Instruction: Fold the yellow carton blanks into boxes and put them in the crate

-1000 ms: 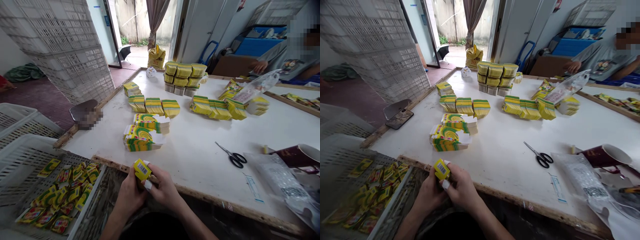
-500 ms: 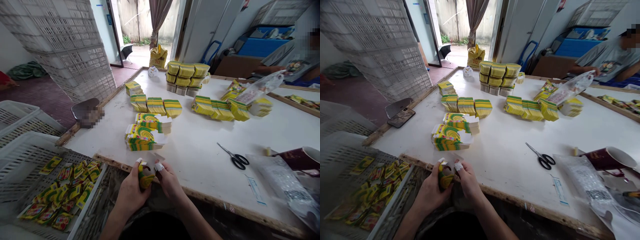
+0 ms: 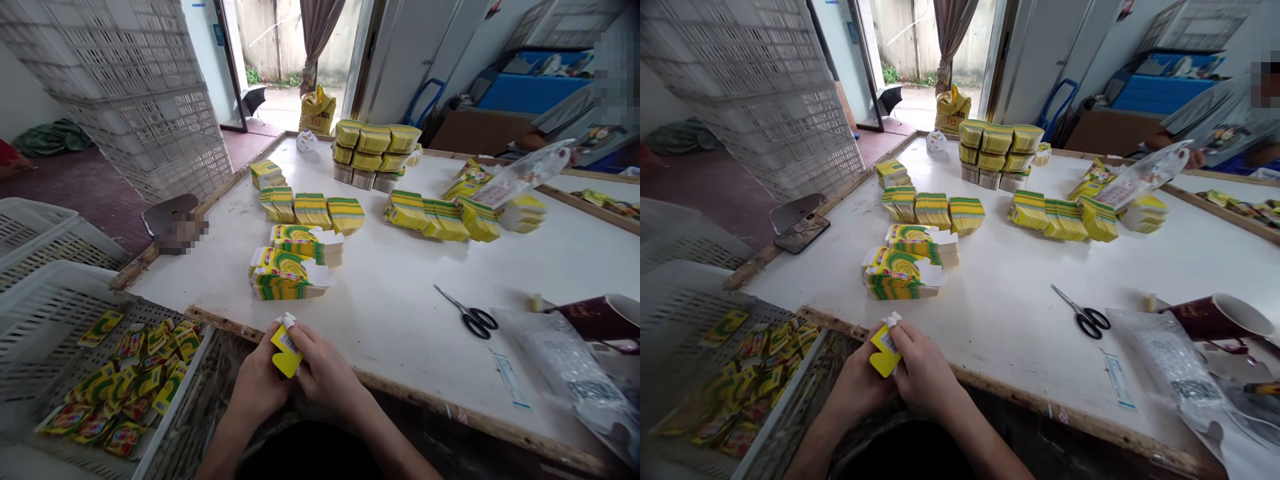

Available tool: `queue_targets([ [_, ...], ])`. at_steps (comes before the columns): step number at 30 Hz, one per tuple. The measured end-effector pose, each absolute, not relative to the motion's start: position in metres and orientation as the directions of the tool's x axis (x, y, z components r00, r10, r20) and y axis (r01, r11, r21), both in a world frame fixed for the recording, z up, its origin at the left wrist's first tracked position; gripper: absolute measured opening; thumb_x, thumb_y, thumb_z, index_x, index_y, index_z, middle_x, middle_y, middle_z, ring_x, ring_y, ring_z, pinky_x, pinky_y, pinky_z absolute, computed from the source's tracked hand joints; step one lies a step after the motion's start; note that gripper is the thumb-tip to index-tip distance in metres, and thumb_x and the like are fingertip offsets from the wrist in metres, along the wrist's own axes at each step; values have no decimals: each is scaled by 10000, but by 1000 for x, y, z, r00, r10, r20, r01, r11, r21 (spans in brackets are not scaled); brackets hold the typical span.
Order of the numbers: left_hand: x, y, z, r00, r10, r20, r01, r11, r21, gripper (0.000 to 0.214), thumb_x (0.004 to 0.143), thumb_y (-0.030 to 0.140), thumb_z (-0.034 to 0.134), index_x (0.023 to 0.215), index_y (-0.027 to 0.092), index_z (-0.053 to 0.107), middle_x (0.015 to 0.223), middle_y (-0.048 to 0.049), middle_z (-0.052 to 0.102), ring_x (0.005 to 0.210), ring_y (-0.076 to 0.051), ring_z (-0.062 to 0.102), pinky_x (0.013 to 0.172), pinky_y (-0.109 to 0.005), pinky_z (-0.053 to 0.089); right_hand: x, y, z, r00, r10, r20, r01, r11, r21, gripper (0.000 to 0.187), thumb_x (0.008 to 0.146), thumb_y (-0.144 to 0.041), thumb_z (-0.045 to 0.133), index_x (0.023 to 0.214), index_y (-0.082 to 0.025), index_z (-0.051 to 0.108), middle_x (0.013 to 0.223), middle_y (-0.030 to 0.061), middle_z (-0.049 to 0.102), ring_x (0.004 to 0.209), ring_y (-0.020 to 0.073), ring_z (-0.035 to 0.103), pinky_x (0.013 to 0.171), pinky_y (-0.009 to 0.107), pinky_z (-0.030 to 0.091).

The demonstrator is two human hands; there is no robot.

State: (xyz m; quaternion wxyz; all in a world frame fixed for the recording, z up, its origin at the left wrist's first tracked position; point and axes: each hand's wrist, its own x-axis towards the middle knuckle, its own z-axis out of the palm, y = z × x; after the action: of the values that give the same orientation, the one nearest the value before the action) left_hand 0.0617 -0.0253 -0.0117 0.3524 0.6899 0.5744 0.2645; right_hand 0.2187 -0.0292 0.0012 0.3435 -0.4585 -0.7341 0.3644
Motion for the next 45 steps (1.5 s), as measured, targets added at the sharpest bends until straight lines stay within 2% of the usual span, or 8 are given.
queue_targets([
  [4,59,-25,-4,228,960,-161,688,-42,725,764,683,207,633,1376,182,312,1337,-176,588,1150,-336,625,931,-484,525,224,-30,-9,-425,887,181,415,369,-832,786,774,-3,449,1520,-200,297,1530,147,411,1427,280,364,1119,449,399],
  [9,56,-27,6,245,964,-99,706,-107,700,578,716,233,608,1229,210,344,1197,-131,589,1092,-307,620,915,-474,510,238,-25,-13,-418,882,216,391,389,-834,411,875,-84,502,1241,-208,642,1465,181,491,1319,298,516,1018,418,492],
  [13,50,-23,17,310,940,-141,683,-117,720,663,692,280,670,1257,242,327,1148,-81,609,1028,-266,640,904,-434,507,251,-17,7,-506,846,167,385,395,-834,202,892,-140,580,1024,-186,726,1279,161,626,1103,264,659,913,351,534],
  [17,47,-18,25,365,916,-167,679,-140,721,681,694,283,677,1279,254,328,1142,-62,632,1019,-253,646,899,-409,498,257,-13,18,-607,787,110,387,413,-824,327,853,-7,530,1055,-176,725,1240,152,628,1096,233,655,916,310,517],
  [23,51,-15,28,295,944,-150,693,-103,713,704,691,310,683,1291,229,323,1179,-89,641,1039,-274,652,909,-429,494,249,-20,3,-587,809,38,439,357,-825,435,909,-236,581,1319,-91,588,1547,343,240,1386,381,402,1063,454,421],
  [29,50,-16,21,268,958,-101,717,-128,685,663,719,283,638,1300,225,323,1198,-103,646,1066,-283,644,922,-444,492,239,-19,-2,-507,861,49,483,331,-811,431,908,-96,470,1327,-98,570,1544,341,252,1356,366,452,1029,461,454],
  [36,46,-19,24,313,947,-71,673,-168,720,699,717,337,686,1303,265,311,1157,-62,663,1005,-245,668,886,-413,518,248,-14,9,-538,837,102,416,369,-831,193,933,-231,552,1038,-177,704,1493,218,433,1248,296,576,998,407,483],
  [45,50,-20,24,263,964,-27,711,-175,681,641,729,297,639,1293,218,345,1175,-126,659,1053,-299,649,910,-481,515,232,-26,-5,-381,911,159,313,289,-905,751,877,-184,566,1517,-228,176,1552,169,316,1426,269,342,1141,487,338],
])
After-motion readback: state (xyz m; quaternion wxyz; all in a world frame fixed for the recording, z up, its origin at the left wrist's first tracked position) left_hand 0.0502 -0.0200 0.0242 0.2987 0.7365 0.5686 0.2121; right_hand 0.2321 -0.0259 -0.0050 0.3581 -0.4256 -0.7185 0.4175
